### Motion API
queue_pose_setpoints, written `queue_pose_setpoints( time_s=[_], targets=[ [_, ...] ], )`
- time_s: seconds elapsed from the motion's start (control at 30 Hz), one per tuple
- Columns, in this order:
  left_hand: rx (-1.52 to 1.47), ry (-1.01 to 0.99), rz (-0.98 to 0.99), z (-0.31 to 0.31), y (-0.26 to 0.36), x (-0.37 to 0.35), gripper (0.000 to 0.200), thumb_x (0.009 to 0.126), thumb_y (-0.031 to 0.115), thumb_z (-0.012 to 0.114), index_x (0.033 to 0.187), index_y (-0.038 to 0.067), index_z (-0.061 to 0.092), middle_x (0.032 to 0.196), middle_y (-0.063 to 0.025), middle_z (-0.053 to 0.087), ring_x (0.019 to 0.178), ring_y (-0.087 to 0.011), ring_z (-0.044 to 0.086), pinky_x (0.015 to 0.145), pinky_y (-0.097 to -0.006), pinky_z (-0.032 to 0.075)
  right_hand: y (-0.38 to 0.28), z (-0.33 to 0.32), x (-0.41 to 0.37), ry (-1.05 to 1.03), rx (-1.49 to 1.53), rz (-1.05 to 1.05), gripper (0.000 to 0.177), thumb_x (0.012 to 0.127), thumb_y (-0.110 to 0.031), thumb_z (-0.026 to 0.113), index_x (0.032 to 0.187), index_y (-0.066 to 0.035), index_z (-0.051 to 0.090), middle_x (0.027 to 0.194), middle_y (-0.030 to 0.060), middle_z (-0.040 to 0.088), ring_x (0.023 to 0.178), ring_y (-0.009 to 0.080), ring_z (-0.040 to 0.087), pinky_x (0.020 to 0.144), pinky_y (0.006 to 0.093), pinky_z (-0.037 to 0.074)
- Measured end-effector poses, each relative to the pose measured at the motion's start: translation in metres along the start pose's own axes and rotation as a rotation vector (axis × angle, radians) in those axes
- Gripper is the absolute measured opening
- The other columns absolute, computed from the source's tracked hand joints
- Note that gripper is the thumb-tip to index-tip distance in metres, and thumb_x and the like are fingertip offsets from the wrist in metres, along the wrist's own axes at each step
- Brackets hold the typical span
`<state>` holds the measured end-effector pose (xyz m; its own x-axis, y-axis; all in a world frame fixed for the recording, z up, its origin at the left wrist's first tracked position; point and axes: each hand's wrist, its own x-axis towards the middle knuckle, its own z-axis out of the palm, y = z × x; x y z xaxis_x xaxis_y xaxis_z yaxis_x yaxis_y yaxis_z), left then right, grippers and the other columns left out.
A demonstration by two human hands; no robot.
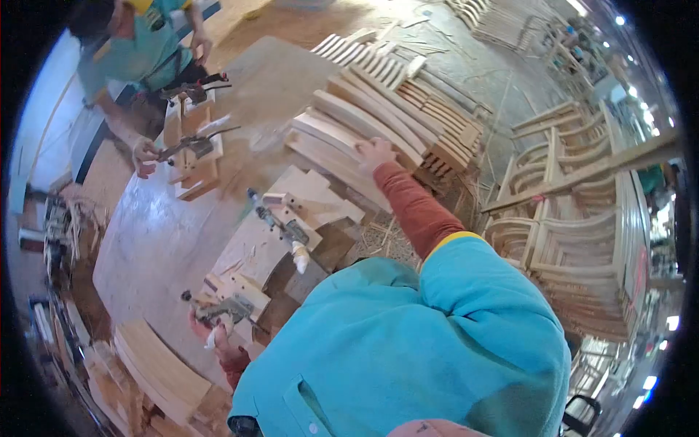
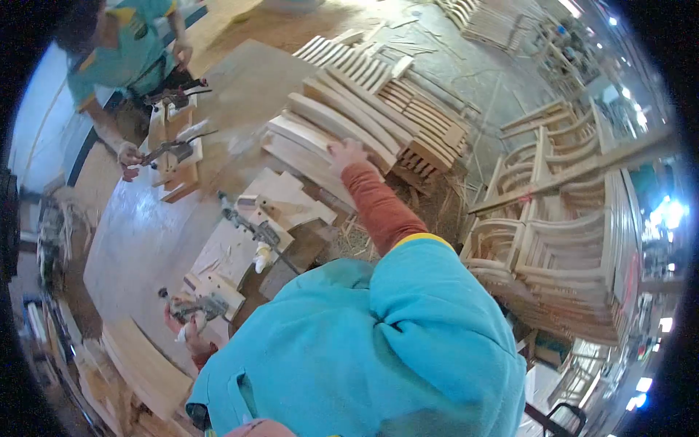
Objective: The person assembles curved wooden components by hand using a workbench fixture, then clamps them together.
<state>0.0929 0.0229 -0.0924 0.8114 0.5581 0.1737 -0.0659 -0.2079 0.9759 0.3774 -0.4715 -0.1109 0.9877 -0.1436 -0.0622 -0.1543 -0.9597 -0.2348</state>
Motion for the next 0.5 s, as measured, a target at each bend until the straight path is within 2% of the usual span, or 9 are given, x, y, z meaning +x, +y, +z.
queue_pose_setpoints(
  time_s=[0.07, 0.1, 0.17, 0.23, 0.27, 0.3, 0.4, 0.47, 0.5],
  targets=[
    [0.016, 0.003, -0.02, 0.001, 0.01, -0.006, 0.072, 0.065, -0.001, 0.049, 0.133, 0.013, 0.03, 0.119, -0.0087, 0.05, 0.106, -0.021, 0.05, 0.074, -0.0268, 0.042, 0.019, 0.002, 0.025, -0.307, 0.108, -0.15, 0.068, 0.064, -0.032, 0.072, 0.126, -0.028, 0.042, 0.128, 0.0155, 0.045, 0.123, 0.0311, 0.04, 0.105, 0.045, 0.03],
    [-0.016, 0.051, -0.134, 0.007, 0.024, -0.007, 0.071, 0.065, -0.001, 0.049, 0.132, 0.012, 0.031, 0.119, -0.0084, 0.05, 0.106, -0.021, 0.05, 0.075, -0.0271, 0.042, 0.024, 0.006, 0.028, -0.358, 0.189, -0.101, 0.072, 0.064, -0.031, 0.072, 0.128, -0.028, 0.04, 0.129, 0.0166, 0.045, 0.123, 0.0315, 0.041, 0.104, 0.0439, 0.031],
    [-0.022, 0.073, -0.172, 0.011, 0.028, -0.008, 0.07, 0.065, 0.0, 0.05, 0.132, 0.012, 0.032, 0.119, -0.0083, 0.049, 0.107, -0.0215, 0.05, 0.078, -0.0285, 0.042, 0.035, 0.008, 0.037, -0.458, 0.337, 0.0, 0.081, 0.062, -0.03, 0.074, 0.133, -0.027, 0.035, 0.131, 0.0187, 0.044, 0.123, 0.0324, 0.041, 0.103, 0.0418, 0.033],
    [0.053, 0.029, -0.028, 0.009, 0.014, -0.011, 0.069, 0.065, 0.001, 0.051, 0.131, 0.011, 0.032, 0.12, -0.0087, 0.048, 0.107, -0.0223, 0.05, 0.082, -0.031, 0.043, 0.048, 0.027, 0.044, -0.292, 0.386, -0.21, 0.087, 0.06, -0.031, 0.076, 0.136, -0.024, 0.032, 0.132, 0.0198, 0.043, 0.12, 0.0332, 0.045, 0.101, 0.0396, 0.036],
    [-0.06, -0.007, 0.076, 0.008, -0.004, -0.009, 0.067, 0.066, 0.001, 0.051, 0.131, 0.01, 0.033, 0.119, -0.0091, 0.048, 0.107, -0.0226, 0.05, 0.085, -0.0327, 0.044, 0.052, 0.034, 0.047, -0.215, 0.417, -0.322, 0.091, 0.059, -0.031, 0.077, 0.137, -0.022, 0.031, 0.132, 0.0204, 0.043, 0.118, 0.0336, 0.046, 0.1, 0.0385, 0.038],
    [-0.165, -0.034, 0.183, 0.006, -0.018, -0.006, 0.065, 0.068, 0.001, 0.051, 0.13, 0.009, 0.034, 0.118, -0.0095, 0.048, 0.107, -0.0229, 0.05, 0.087, -0.0345, 0.044, 0.056, 0.034, 0.053, -0.211, 0.488, -0.29, 0.089, 0.061, -0.025, 0.075, 0.138, -0.018, 0.031, 0.129, 0.0198, 0.046, 0.118, 0.0319, 0.047, 0.1, 0.0367, 0.037],
    [-0.017, -0.03, 0.061, 0.023, 0.041, -0.016, 0.061, 0.07, -0.005, 0.048, 0.129, 0.008, 0.034, 0.116, -0.0099, 0.047, 0.107, -0.0214, 0.049, 0.089, -0.036, 0.045, 0.011, -0.029, 0.04, -0.131, 0.287, -0.241, 0.081, 0.062, -0.015, 0.073, 0.136, -0.013, 0.038, 0.122, 0.017, 0.053, 0.112, 0.0294, 0.051, 0.098, 0.0345, 0.038],
    [0.049, 0.018, 0.0, 0.023, 0.035, -0.016, 0.064, 0.069, -0.006, 0.05, 0.129, 0.009, 0.034, 0.116, -0.0089, 0.046, 0.107, -0.02, 0.049, 0.087, -0.0346, 0.045, -0.011, -0.051, 0.045, -0.012, 0.115, -0.361, 0.079, 0.061, -0.013, 0.073, 0.133, -0.014, 0.042, 0.121, 0.0131, 0.054, 0.11, 0.0276, 0.051, 0.098, 0.0347, 0.039],
    [0.061, 0.029, 0.004, 0.023, 0.028, -0.016, 0.066, 0.068, -0.006, 0.051, 0.129, 0.009, 0.033, 0.117, -0.0084, 0.045, 0.106, -0.0195, 0.048, 0.087, -0.0338, 0.045, -0.022, -0.068, 0.039, -0.02, 0.194, -0.486, 0.077, 0.06, -0.012, 0.074, 0.131, -0.014, 0.045, 0.121, 0.0122, 0.053, 0.111, 0.028, 0.05, 0.097, 0.0354, 0.039]
  ],
)
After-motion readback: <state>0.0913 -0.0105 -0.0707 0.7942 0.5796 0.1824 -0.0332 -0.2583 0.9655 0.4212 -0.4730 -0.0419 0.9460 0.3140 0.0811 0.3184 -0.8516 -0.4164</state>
